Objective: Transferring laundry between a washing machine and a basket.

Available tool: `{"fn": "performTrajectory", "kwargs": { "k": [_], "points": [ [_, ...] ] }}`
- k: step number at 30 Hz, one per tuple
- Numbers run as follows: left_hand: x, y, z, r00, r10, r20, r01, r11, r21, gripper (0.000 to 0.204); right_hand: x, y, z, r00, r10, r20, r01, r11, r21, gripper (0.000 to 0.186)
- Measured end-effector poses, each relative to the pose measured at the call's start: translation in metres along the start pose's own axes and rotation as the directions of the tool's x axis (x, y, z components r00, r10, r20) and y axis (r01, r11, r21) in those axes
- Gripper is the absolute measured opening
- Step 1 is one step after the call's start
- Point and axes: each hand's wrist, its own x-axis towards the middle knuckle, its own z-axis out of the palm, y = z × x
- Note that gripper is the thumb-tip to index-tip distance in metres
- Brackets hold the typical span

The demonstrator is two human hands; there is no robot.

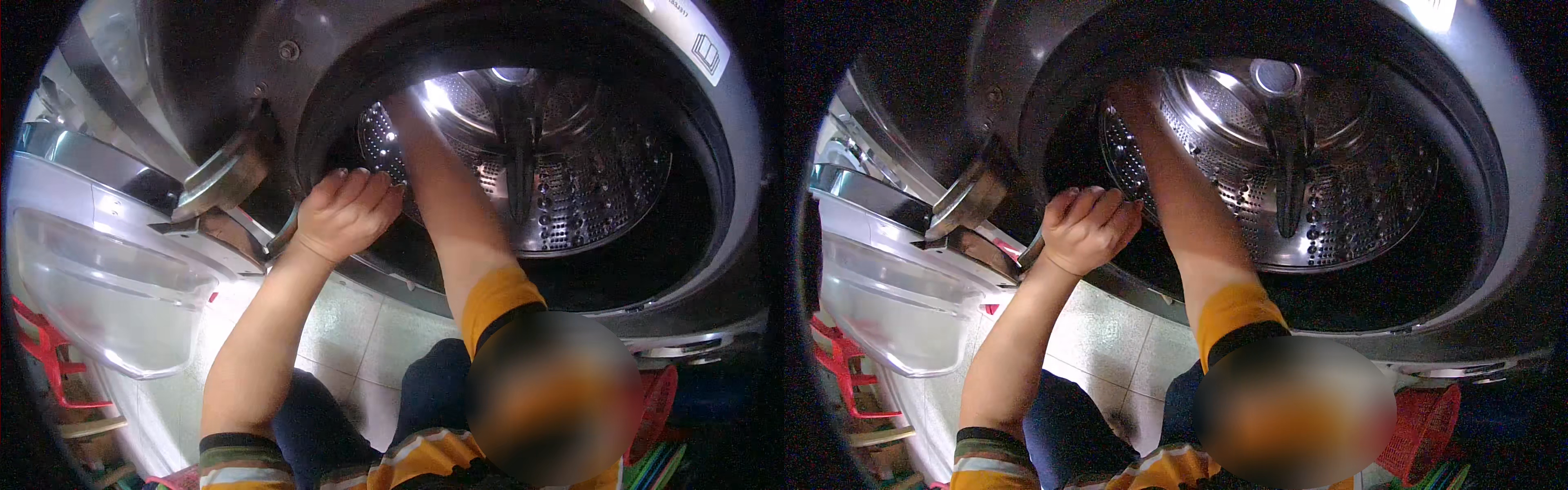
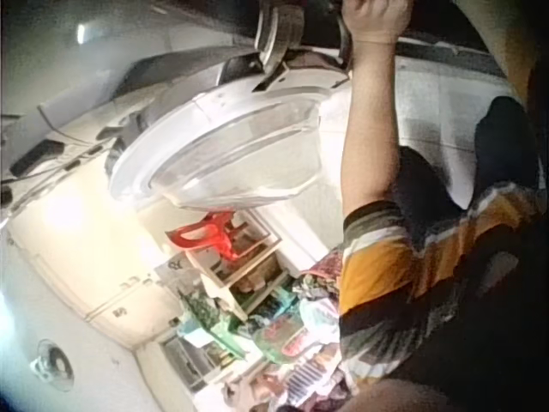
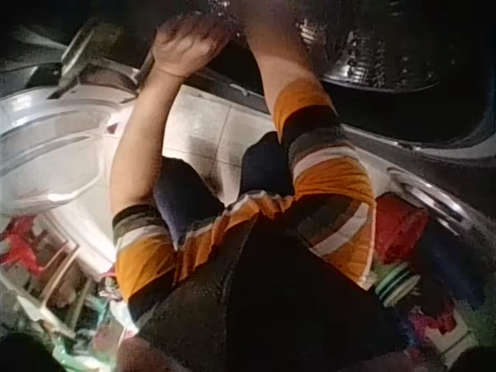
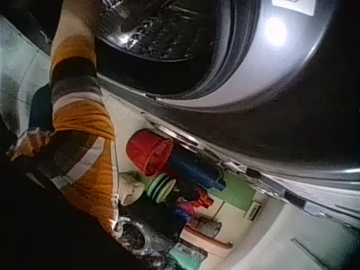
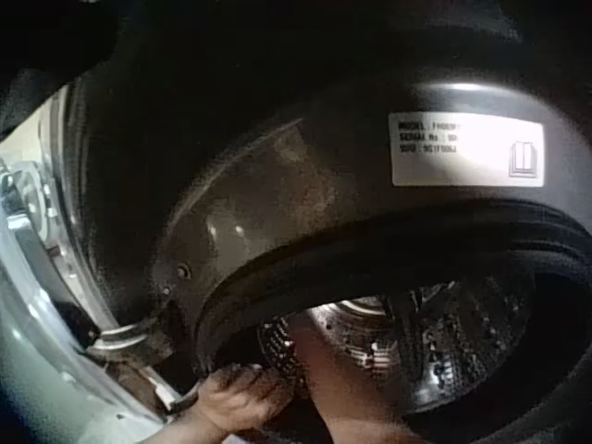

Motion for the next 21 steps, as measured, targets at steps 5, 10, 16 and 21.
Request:
{"fn": "performTrajectory", "kwargs": {
  "k": [5, 10, 16, 21],
  "points": [
    [-0.017, -0.011, 0.003, 1.000, -0.004, 0.023, 0.003, 0.998, 0.057, 0.015, -0.017, -0.032, 0.051, 0.790, -0.070, -0.609, 0.385, 0.829, 0.405, 0.041],
    [-0.011, -0.009, -0.001, 1.000, -0.014, 0.008, 0.013, 0.999, 0.045, 0.016, -0.083, -0.022, 0.006, 0.908, -0.342, -0.243, 0.324, 0.940, -0.111, 0.037],
    [-0.005, -0.006, -0.005, 1.000, -0.022, 0.010, 0.022, 1.000, 0.014, 0.016, -0.165, 0.051, 0.112, 0.957, -0.004, 0.291, -0.019, 0.997, 0.073, 0.029],
    [-0.007, -0.006, -0.005, 0.999, -0.034, 0.014, 0.033, 0.999, 0.035, 0.016, -0.222, 0.079, 0.051, 0.753, 0.233, 0.616, -0.033, 0.948, -0.318, 0.038]
  ]
}}
